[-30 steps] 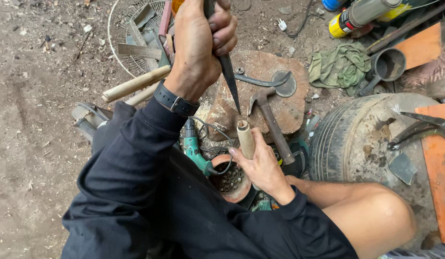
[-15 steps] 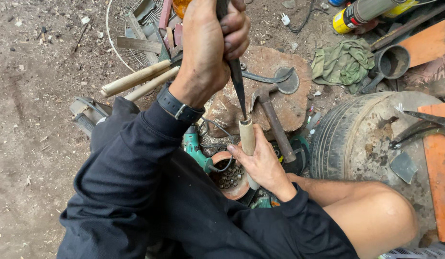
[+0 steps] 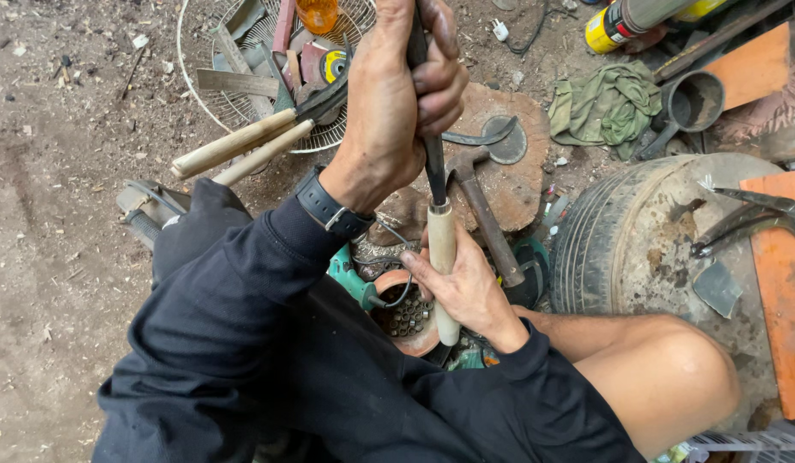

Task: The person assembles a sickle by inserting a curved metal blade into a wooden handle. They use a hammer to secure the blade, a power drill to create a hole in the handle, and a chisel to shape the wood. The process is repeated for a second handle.

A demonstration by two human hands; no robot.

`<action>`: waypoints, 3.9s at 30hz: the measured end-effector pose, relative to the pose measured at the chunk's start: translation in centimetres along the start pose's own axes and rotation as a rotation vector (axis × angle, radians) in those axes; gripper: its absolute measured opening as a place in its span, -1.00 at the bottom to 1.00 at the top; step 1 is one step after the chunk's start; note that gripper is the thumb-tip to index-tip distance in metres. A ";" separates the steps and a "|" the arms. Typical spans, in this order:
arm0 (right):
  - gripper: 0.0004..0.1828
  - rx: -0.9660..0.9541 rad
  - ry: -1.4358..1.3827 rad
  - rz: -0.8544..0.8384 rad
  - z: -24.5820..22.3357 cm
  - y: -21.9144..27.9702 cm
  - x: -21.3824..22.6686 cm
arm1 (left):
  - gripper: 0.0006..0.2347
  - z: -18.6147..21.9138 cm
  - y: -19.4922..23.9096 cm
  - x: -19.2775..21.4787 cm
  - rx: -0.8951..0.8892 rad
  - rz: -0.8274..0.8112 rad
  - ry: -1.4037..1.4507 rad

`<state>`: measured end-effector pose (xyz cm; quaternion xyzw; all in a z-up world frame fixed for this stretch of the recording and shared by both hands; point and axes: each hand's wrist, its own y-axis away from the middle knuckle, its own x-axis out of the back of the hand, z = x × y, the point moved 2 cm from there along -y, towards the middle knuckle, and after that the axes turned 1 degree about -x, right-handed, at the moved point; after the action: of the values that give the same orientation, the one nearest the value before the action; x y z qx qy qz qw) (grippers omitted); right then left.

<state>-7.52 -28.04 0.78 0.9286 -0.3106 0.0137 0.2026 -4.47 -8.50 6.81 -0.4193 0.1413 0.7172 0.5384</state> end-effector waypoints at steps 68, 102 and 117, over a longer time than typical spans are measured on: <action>-0.33 0.207 -1.018 -0.299 -4.0 0.3 4.5 | -0.45 -3.8 -0.2 4.5 0.443 0.368 -0.316; -0.84 0.678 -0.377 0.209 -8.5 -8.7 8.4 | -0.82 0.4 -1.5 3.9 0.212 0.150 -0.291; -0.85 0.398 -0.261 0.239 6.0 -17.4 6.3 | -0.72 0.9 -1.9 3.7 -0.010 -0.106 -0.801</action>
<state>7.11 -21.32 -10.17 0.9008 -0.4327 -0.0216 -0.0287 -3.45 -4.73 5.01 -0.1159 -0.1051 0.7959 0.5849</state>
